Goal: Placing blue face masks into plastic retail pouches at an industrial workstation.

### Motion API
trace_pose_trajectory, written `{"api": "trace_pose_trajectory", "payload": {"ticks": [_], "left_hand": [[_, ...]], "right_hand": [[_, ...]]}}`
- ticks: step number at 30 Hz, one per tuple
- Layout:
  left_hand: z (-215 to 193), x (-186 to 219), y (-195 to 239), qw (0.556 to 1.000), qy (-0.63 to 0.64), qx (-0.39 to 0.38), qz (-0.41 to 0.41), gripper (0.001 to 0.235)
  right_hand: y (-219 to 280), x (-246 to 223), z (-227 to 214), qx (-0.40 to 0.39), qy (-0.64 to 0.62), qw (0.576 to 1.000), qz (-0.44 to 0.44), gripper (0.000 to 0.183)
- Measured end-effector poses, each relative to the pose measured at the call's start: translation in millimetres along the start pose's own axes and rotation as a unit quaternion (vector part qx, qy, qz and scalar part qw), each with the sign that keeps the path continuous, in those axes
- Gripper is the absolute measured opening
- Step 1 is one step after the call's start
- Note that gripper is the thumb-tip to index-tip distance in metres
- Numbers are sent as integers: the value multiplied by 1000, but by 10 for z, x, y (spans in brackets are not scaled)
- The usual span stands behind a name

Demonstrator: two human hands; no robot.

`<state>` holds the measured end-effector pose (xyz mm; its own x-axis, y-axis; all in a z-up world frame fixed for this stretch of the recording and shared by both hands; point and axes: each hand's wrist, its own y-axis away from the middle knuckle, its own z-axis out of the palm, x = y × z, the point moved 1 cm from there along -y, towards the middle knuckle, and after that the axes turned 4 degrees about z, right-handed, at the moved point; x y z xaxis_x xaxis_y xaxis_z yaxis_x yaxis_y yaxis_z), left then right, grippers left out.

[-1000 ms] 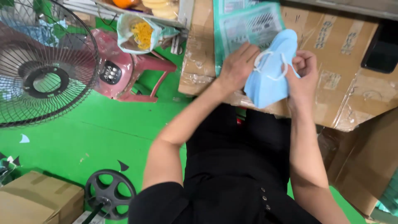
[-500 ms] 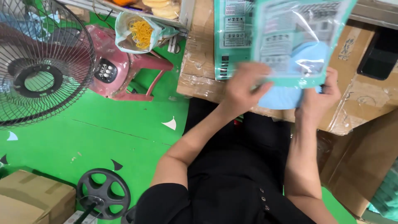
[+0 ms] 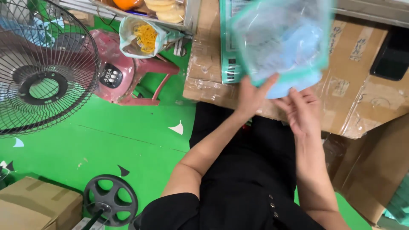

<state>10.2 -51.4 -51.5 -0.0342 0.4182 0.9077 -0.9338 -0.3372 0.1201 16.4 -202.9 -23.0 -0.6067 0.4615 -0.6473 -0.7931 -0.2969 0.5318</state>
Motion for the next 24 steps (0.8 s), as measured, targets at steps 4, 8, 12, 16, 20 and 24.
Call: {"api": "trace_pose_trajectory", "payload": {"ticks": [4, 8, 12, 16, 20, 24], "left_hand": [[124, -387, 276, 988, -9, -147, -45, 39], [152, -208, 565, 902, -154, -399, -62, 39], [207, 768, 502, 839, -348, -360, 213, 36], [376, 1688, 109, 813, -380, -244, 368, 42], [323, 1384, 21, 847, -328, -232, 348, 22], [291, 1260, 170, 911, -219, -126, 327, 17]], "right_hand": [[-99, 86, -304, 59, -42, 989, -131, 24], [-161, -60, -574, 102, 74, 969, -214, 22], [348, -595, -15, 116, 416, 835, -342, 17], [555, -643, 102, 133, 523, 752, -377, 29], [492, -503, -76, 107, 513, 698, -488, 15], [285, -488, -333, 114, 328, 816, -461, 11]]}}
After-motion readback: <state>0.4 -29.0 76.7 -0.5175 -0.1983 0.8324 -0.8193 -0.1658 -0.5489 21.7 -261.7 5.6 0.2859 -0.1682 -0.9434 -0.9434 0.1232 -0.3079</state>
